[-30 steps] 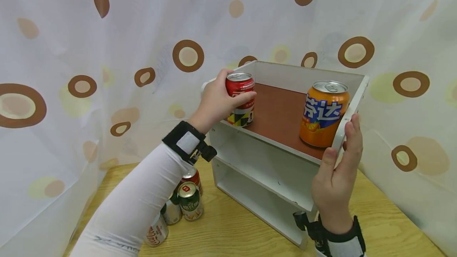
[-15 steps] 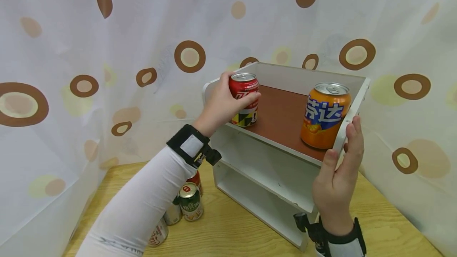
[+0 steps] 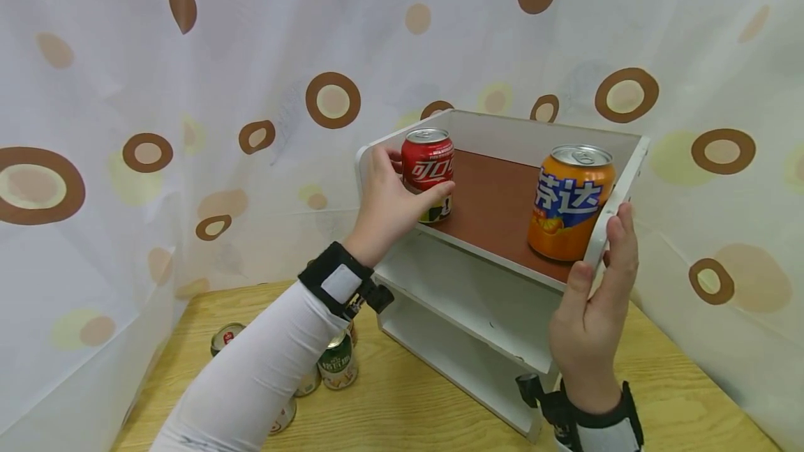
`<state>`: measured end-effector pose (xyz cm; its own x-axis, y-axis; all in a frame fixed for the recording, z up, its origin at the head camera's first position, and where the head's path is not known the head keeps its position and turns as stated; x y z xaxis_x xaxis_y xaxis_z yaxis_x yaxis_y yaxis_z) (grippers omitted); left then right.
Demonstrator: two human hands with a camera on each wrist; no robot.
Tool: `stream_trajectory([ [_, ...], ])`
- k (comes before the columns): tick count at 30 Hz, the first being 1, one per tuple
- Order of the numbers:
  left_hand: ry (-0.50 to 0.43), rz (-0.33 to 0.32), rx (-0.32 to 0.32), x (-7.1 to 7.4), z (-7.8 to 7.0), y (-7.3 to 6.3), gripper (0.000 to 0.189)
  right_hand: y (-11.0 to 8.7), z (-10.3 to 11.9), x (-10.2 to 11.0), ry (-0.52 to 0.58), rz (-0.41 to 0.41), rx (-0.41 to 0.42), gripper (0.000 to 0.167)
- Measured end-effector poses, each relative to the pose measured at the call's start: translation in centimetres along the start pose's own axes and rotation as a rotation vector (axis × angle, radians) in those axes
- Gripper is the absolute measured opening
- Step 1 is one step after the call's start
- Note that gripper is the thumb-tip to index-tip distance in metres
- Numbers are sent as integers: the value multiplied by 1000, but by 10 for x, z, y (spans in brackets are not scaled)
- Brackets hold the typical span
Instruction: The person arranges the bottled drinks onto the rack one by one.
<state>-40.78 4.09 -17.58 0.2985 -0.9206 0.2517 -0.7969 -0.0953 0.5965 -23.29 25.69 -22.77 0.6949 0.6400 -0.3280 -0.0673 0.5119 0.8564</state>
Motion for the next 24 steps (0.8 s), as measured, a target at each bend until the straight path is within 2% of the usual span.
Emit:
stream_trajectory([
  [9,-15,-6,-23,1,2,1,69,1,1,0,-3,-2,3,42],
  [15,-36,36,-52,-1,2,2,66,1,1,1,-3,-7,4,42],
  [24,-90,126,9,-7,10,2,67,-1,-3,1,-5,2,-2,43],
])
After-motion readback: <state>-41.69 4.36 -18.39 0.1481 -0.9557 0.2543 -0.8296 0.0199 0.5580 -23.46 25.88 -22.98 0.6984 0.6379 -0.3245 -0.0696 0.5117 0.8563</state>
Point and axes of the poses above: each hand's wrist, its own y-axis towards the middle knuckle, its own x-axis out of the back of the hand, z = x × y, the point moved 10 cm from there along y, towards the middle knuckle, and after that the axes turned 15 degrees about -z, right-handed, at the moved point
